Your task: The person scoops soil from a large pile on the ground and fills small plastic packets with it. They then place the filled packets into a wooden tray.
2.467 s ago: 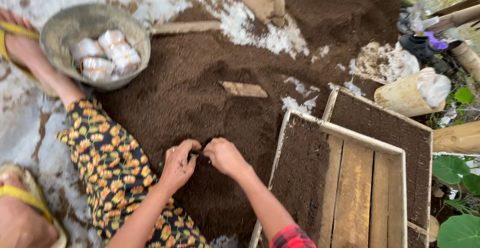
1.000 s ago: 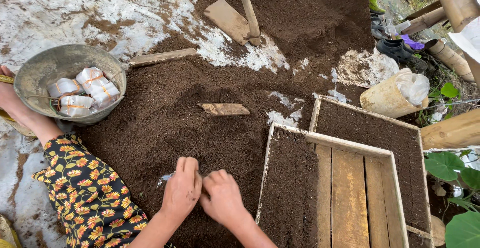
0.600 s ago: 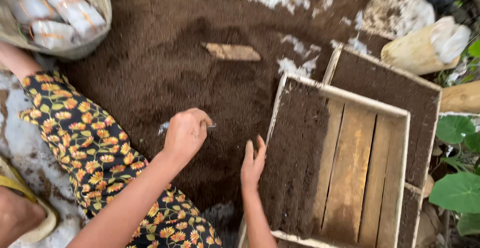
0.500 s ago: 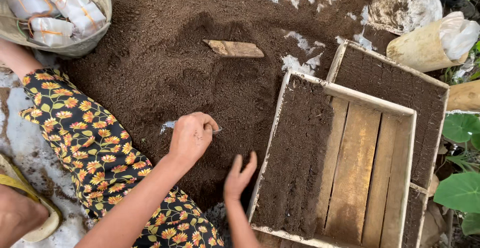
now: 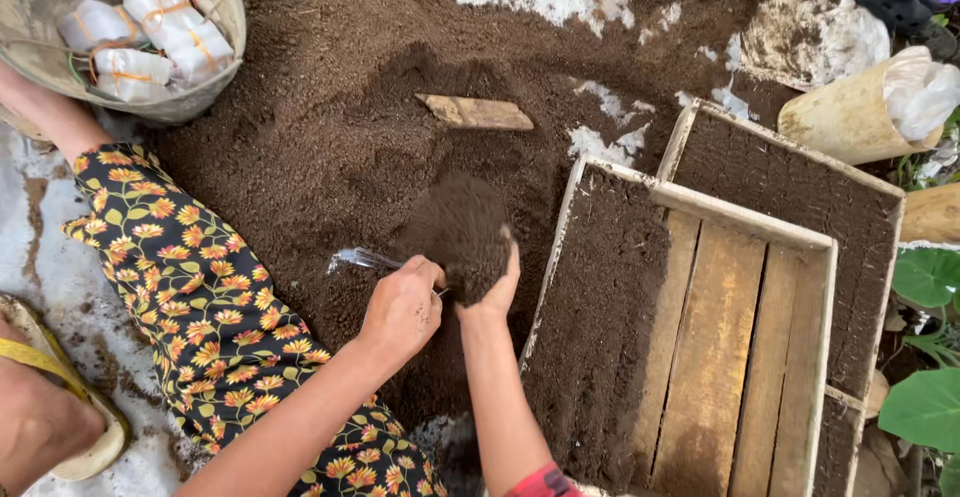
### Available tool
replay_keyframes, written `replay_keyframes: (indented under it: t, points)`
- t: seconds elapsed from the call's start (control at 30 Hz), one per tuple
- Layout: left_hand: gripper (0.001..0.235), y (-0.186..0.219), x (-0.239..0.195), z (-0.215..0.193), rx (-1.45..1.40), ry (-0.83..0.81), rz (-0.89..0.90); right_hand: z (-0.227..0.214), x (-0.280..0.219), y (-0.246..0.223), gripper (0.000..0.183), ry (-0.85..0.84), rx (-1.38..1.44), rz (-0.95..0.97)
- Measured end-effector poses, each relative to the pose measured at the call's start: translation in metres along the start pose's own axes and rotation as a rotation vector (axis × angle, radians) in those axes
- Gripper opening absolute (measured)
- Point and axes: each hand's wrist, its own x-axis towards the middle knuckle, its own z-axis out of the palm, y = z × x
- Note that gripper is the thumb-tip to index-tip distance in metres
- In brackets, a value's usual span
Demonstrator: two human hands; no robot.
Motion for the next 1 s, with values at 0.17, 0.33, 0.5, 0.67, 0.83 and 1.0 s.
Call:
replay_keyframes:
  t: [0.17,0.33,0.5,0.67,0.83,1.0]
  points:
    - [0.037,-0.001,0.007,0.009,0.03,-0.085,-0.033,0.041,-0.027,-0.026,0.056,-0.103,0.015,-0.083]
    - [0.032,-0.026,0.021,0.023,0.041,-0.1,-0.094,0.086,-0.103,-0.037,0.039,-0.172,-0.269,-0.229]
    - [0.036,-0.011,0.027,-0.003,0.037,-0.122,0.001,0.082,-0.137,-0.054,0.021,-0.566,-1.785,-0.637]
    - [0.029,0.018,0.019,-0.023,-0.052,-0.029,-0.028,0.013,-0.063,-0.019,0.026,-0.732,-1.972,-0.929]
    - [0.011,-0.008,0.026,-0.04,-0.027,0.159,-0.032,0.024,-0.05,-0.008,0.016,-0.74,-1.636,-1.044]
    - [0.023,-0.028,0.035,-0.031,0.09,0.267,-0.006,0.001,0.016,0.011,0.024,-0.181,-1.458,-1.074]
